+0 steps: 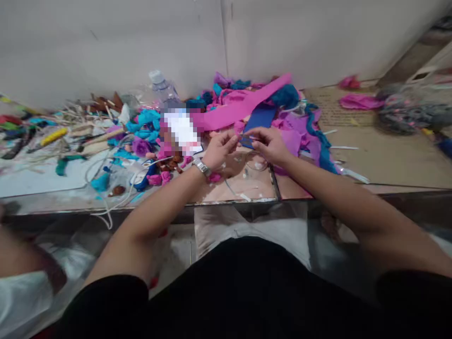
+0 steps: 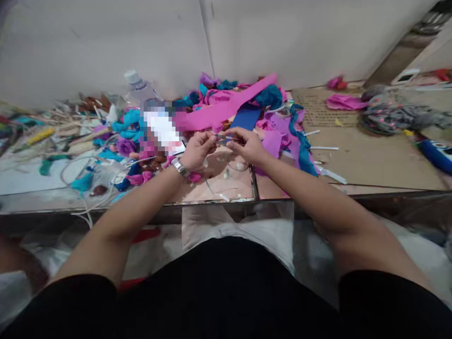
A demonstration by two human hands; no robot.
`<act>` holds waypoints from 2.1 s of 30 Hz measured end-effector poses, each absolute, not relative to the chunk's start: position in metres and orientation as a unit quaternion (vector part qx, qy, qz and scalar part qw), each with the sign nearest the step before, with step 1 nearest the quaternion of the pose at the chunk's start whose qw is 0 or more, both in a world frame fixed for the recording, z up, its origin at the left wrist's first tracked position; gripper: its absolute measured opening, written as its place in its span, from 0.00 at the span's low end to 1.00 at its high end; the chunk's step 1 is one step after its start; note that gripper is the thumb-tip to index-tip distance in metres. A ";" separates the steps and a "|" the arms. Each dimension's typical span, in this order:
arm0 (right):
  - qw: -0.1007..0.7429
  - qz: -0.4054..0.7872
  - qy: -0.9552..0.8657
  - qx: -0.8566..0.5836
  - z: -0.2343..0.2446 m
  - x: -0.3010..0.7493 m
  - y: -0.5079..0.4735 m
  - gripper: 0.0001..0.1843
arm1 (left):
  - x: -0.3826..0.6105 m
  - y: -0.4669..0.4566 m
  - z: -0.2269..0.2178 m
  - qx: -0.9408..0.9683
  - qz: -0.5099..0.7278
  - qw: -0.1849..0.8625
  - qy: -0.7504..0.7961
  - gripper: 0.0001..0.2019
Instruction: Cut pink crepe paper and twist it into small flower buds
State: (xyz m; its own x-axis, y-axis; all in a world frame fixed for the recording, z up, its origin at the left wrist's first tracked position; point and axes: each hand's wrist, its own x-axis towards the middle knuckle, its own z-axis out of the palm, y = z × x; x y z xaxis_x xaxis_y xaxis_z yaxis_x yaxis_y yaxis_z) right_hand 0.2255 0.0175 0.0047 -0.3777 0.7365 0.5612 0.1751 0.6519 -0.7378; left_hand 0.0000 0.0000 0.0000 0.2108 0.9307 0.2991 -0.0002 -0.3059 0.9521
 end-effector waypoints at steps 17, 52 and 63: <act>0.378 0.014 -0.866 -0.326 0.019 0.253 0.026 0.34 | 0.001 -0.013 0.008 0.781 0.393 0.253 0.414 0.20; 0.343 -0.032 -0.856 -0.385 0.022 0.252 0.018 0.35 | 0.002 -0.015 0.007 0.753 0.349 0.447 0.334 0.26; 0.325 -0.067 -0.847 -0.416 0.023 0.248 0.015 0.39 | 0.002 -0.014 0.005 0.794 0.332 0.391 0.328 0.30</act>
